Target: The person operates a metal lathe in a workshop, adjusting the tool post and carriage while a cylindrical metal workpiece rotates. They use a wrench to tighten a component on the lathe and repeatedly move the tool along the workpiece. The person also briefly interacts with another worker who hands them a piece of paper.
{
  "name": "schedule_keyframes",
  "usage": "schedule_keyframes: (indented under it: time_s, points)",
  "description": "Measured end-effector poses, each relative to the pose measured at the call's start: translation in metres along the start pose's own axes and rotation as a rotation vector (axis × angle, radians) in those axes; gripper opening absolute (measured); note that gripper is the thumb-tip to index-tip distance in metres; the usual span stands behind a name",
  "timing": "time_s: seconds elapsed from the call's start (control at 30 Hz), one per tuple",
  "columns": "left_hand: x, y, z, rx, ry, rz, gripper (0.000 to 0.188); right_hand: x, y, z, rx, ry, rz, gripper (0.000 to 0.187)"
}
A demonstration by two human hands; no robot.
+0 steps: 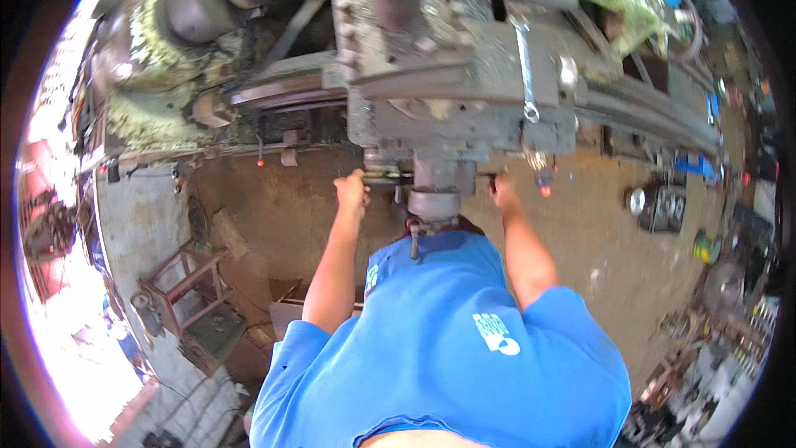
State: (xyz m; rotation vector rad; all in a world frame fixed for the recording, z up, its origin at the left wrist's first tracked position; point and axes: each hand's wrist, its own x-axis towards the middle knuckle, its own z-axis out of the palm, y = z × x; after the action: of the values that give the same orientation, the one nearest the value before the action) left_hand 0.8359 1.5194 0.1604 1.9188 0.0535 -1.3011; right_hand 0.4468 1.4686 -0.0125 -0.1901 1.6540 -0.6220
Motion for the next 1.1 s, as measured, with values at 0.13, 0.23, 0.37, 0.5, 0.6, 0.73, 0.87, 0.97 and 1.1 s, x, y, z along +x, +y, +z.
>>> schedule_keyframes:
  time_s: [0.13,0.23,0.37,0.5,0.6,0.73,0.87,0.97,1.1]
  points:
    - [-0.002,0.002,0.002,0.063,0.011,0.032,0.025,0.023,-0.008,0.017,0.1,0.127,0.278,0.035]
    - [-0.005,0.005,0.002,0.1,0.028,0.074,0.029,0.022,-0.008,0.015,0.066,0.005,0.307,0.029]
    - [-0.005,0.007,-0.004,0.126,-0.063,0.042,0.03,0.009,-0.017,-0.012,0.046,-0.194,0.198,0.028]
    - [-0.01,0.006,-0.007,0.228,-0.015,0.064,0.057,-0.036,-0.033,-0.048,0.176,0.121,0.004,0.022]
    - [-0.019,0.005,-0.002,0.213,-0.032,0.043,0.088,-0.092,-0.066,-0.066,0.166,0.305,-0.411,0.013]
    - [-0.029,0.0,0.008,0.067,-0.034,0.073,0.112,-0.164,-0.113,-0.047,0.277,0.34,-0.73,0.013]
    - [-0.026,-0.004,0.012,0.044,0.054,0.17,0.107,-0.208,-0.147,-0.012,-0.115,0.371,-1.095,0.02]
    - [-0.019,-0.007,0.012,0.088,0.08,0.177,0.105,-0.229,-0.162,0.003,-0.633,0.624,-1.082,0.023]
    - [-0.013,-0.01,0.008,0.111,0.081,0.167,0.103,-0.247,-0.171,0.013,-0.938,0.736,-0.955,0.024]
